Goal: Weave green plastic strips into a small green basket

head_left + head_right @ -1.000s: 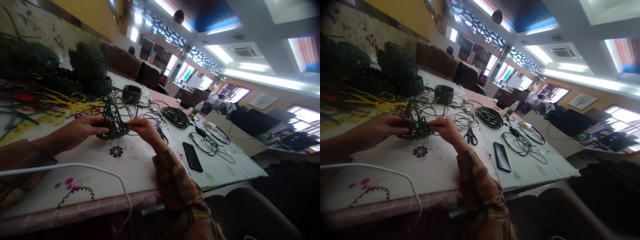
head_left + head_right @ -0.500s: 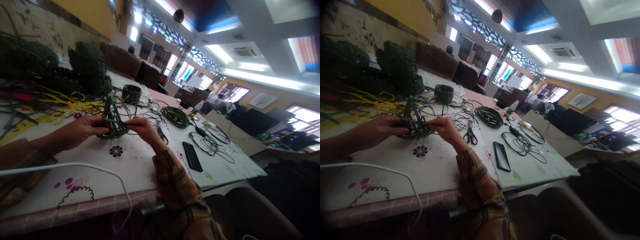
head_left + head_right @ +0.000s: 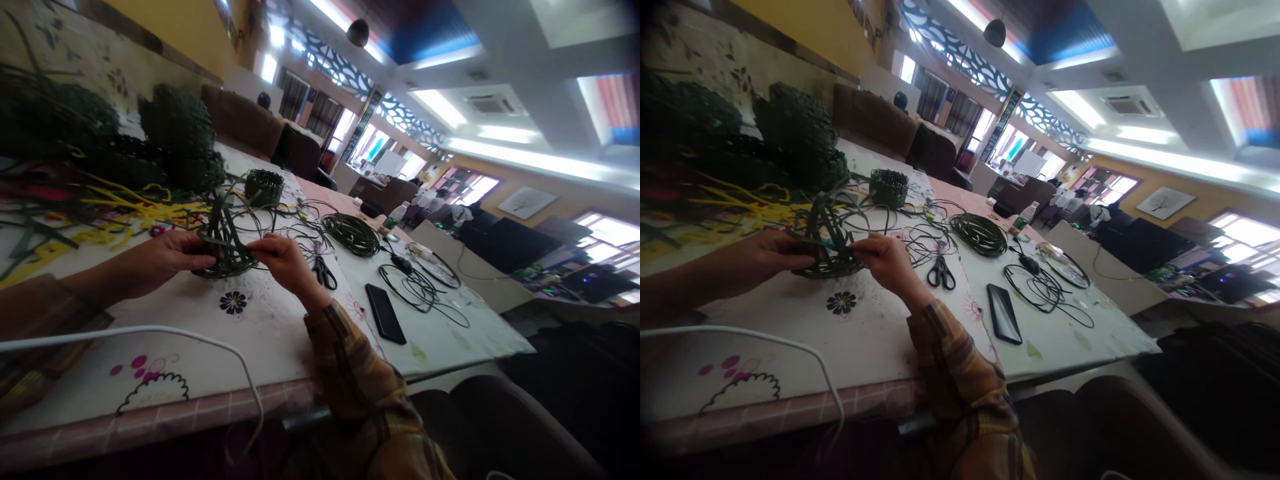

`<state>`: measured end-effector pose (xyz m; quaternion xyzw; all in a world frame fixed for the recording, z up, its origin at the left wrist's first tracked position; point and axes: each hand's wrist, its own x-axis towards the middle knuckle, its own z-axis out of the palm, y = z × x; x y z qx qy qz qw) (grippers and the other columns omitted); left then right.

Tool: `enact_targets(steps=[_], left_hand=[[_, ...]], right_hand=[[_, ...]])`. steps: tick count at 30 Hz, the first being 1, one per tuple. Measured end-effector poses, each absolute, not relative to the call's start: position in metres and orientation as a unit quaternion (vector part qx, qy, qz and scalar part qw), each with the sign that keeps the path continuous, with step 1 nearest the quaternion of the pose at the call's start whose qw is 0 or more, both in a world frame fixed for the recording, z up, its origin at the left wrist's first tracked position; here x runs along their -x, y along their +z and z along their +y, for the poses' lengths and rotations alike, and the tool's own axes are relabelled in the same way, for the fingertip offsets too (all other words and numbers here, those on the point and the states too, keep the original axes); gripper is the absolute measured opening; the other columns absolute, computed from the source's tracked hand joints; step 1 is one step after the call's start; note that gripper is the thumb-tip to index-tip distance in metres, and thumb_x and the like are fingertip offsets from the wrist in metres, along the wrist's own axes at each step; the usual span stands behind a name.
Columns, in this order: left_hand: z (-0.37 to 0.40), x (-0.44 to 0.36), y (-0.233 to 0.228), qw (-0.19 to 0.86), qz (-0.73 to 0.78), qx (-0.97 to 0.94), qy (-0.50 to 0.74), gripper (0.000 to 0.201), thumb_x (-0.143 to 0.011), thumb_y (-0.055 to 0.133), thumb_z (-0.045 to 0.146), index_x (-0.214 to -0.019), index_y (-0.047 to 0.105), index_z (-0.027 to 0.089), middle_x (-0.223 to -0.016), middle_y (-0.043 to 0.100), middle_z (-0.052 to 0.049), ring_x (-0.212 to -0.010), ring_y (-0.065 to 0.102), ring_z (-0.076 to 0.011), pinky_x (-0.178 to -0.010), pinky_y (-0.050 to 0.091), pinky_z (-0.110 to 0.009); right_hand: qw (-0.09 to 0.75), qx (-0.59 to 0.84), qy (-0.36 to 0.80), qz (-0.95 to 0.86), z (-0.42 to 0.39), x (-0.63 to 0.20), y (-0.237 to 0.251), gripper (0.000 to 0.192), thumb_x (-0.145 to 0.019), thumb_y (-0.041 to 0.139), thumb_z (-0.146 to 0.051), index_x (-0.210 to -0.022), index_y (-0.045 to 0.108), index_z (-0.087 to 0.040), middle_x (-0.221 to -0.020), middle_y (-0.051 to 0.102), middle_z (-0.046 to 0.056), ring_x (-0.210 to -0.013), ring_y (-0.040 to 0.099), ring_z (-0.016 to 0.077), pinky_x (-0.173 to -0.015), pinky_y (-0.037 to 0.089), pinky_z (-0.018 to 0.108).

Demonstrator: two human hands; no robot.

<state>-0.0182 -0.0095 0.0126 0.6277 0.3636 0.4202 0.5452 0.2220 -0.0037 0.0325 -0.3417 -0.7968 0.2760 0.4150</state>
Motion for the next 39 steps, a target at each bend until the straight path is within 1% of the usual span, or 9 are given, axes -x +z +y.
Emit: enact_targets(steps=[5, 7, 12, 18, 24, 27, 32, 36, 39], left_hand=[[-0.01, 0.016, 0.013, 0.55, 0.363, -0.615, 0.434, 0.037, -0.062, 0.086, 0.034, -0.095, 0.081, 0.019, -0.091, 0.078, -0.008, -0.082, 0.065, -0.0207, -0.077, 0.051, -0.031], [-0.01, 0.015, 0.013, 0.552, 0.363, -0.61, 0.438, 0.036, -0.062, 0.087, 0.033, -0.094, 0.081, 0.019, -0.091, 0.078, -0.008, -0.083, 0.065, -0.0207, -0.079, 0.051, -0.031], [-0.01, 0.016, 0.011, 0.55, 0.358, -0.621, 0.428, 0.036, -0.063, 0.086, 0.033, -0.097, 0.081, 0.02, -0.094, 0.079, -0.008, -0.086, 0.066, -0.0217, -0.079, 0.052, -0.032], [-0.011, 0.016, 0.01, 0.56, 0.355, -0.612, 0.431, 0.037, -0.064, 0.084, 0.034, -0.099, 0.081, 0.022, -0.102, 0.079, -0.007, -0.095, 0.068, -0.0246, -0.089, 0.053, -0.035], [-0.018, 0.01, 0.017, 0.565, 0.372, -0.582, 0.451, 0.032, -0.062, 0.084, 0.042, -0.089, 0.081, 0.024, -0.1, 0.079, -0.006, -0.102, 0.069, -0.0278, -0.094, 0.055, -0.036], [-0.019, 0.008, 0.019, 0.544, 0.384, -0.604, 0.438, 0.042, -0.066, 0.083, 0.051, -0.094, 0.081, 0.02, -0.099, 0.08, -0.008, -0.097, 0.07, -0.0274, -0.093, 0.056, -0.039], [-0.015, 0.013, 0.021, 0.51, 0.403, -0.591, 0.477, 0.052, -0.058, 0.087, 0.054, -0.095, 0.08, 0.018, -0.092, 0.08, -0.008, -0.088, 0.07, -0.0265, -0.091, 0.056, -0.041], [-0.011, 0.019, 0.023, 0.498, 0.428, -0.562, 0.503, 0.056, -0.054, 0.089, 0.053, -0.096, 0.079, 0.017, -0.089, 0.08, -0.008, -0.088, 0.071, -0.0266, -0.087, 0.057, -0.038], [-0.01, 0.021, 0.021, 0.503, 0.422, -0.567, 0.497, 0.053, -0.059, 0.087, 0.049, -0.099, 0.079, 0.017, -0.091, 0.08, -0.008, -0.089, 0.072, -0.0261, -0.088, 0.057, -0.038]], right_hand=[[0.44, 0.369, 0.18, -0.798, -0.021, -0.214, 0.036, 0.014, -0.087, 0.061, -0.011, -0.096, 0.069, -0.019, -0.074, 0.059, -0.004, -0.068, 0.051, 0.0101, -0.069, 0.04, 0.024], [0.446, 0.383, 0.141, -0.797, -0.025, -0.212, 0.037, 0.007, -0.088, 0.061, -0.012, -0.089, 0.062, -0.019, -0.072, 0.056, -0.004, -0.067, 0.049, 0.0104, -0.068, 0.038, 0.024], [0.425, 0.351, 0.083, -0.83, -0.026, -0.213, 0.039, 0.023, -0.09, 0.058, -0.012, -0.071, 0.049, -0.021, -0.073, 0.054, -0.002, -0.072, 0.05, 0.0116, -0.07, 0.038, 0.024], [0.364, 0.359, 0.049, -0.858, -0.027, -0.214, 0.041, 0.023, -0.096, 0.051, -0.016, -0.073, 0.049, -0.021, -0.078, 0.055, 0.001, -0.076, 0.052, 0.0126, -0.071, 0.039, 0.024], [0.358, 0.366, 0.034, -0.858, -0.035, -0.21, 0.042, 0.024, -0.097, 0.047, -0.017, -0.073, 0.047, -0.021, -0.078, 0.055, 0.001, -0.073, 0.05, 0.0123, -0.07, 0.039, 0.024], [0.348, 0.363, 0.032, -0.864, -0.04, -0.207, 0.041, 0.024, -0.099, 0.046, -0.018, -0.075, 0.049, -0.021, -0.079, 0.055, 0.001, -0.073, 0.05, 0.0119, -0.069, 0.038, 0.023], [0.371, 0.363, 0.057, -0.853, -0.035, -0.213, 0.046, 0.016, -0.097, 0.058, -0.026, -0.082, 0.056, -0.02, -0.081, 0.059, 0.0, -0.076, 0.053, 0.0122, -0.072, 0.039, 0.023], [0.387, 0.358, 0.09, -0.845, -0.028, -0.219, 0.047, 0.019, -0.095, 0.058, -0.02, -0.076, 0.055, -0.02, -0.075, 0.058, -0.001, -0.074, 0.053, 0.0117, -0.072, 0.039, 0.023], [0.381, 0.359, 0.089, -0.848, -0.028, -0.215, 0.041, 0.023, -0.093, 0.057, -0.017, -0.071, 0.051, -0.02, -0.072, 0.056, -0.002, -0.071, 0.05, 0.0112, -0.07, 0.037, 0.022]])
